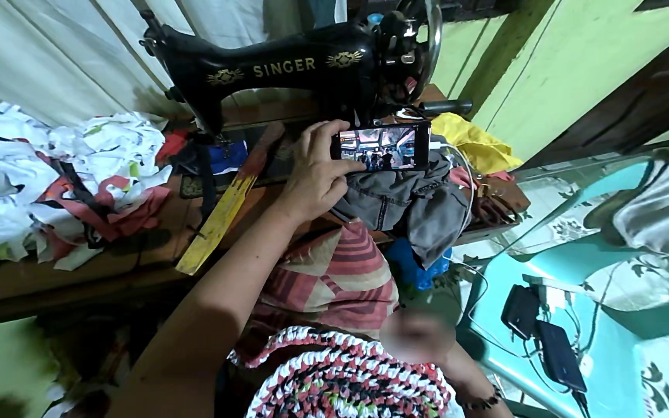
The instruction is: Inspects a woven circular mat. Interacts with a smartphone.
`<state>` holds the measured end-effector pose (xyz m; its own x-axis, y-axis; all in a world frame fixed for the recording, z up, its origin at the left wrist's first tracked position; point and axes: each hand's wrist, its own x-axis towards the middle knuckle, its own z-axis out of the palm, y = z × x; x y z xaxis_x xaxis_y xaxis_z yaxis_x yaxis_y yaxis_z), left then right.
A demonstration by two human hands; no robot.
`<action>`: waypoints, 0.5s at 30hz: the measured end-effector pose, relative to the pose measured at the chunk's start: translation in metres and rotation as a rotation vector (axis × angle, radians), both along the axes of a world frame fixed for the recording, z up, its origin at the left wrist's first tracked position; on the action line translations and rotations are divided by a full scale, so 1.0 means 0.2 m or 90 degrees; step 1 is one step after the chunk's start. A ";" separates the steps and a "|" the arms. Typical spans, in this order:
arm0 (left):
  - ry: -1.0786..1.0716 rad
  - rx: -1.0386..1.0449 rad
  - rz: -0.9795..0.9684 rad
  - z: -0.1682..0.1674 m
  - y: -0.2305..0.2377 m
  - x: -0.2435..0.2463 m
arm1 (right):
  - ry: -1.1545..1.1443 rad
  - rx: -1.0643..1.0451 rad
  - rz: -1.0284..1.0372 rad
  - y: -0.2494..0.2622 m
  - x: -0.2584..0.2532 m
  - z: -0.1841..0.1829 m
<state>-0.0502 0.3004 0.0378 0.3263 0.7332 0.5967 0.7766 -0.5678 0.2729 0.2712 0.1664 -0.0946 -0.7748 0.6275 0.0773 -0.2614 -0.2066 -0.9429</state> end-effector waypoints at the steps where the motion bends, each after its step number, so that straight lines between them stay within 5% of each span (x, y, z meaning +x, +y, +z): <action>1: 0.016 -0.015 -0.002 0.00 0.00 0.00 | 0.000 -0.001 0.001 0.00 0.00 0.00; 10: 0.022 -0.028 0.180 0.01 0.00 0.00 | -0.001 -0.003 0.002 0.00 0.00 0.00; 15: -0.019 -0.016 0.152 0.00 0.01 -0.01 | -0.001 -0.004 0.005 0.00 0.00 0.00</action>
<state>-0.0527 0.3018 0.0387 0.1251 0.8026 0.5833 0.8794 -0.3619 0.3092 0.2716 0.1664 -0.0950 -0.7803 0.6213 0.0722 -0.2578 -0.2143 -0.9421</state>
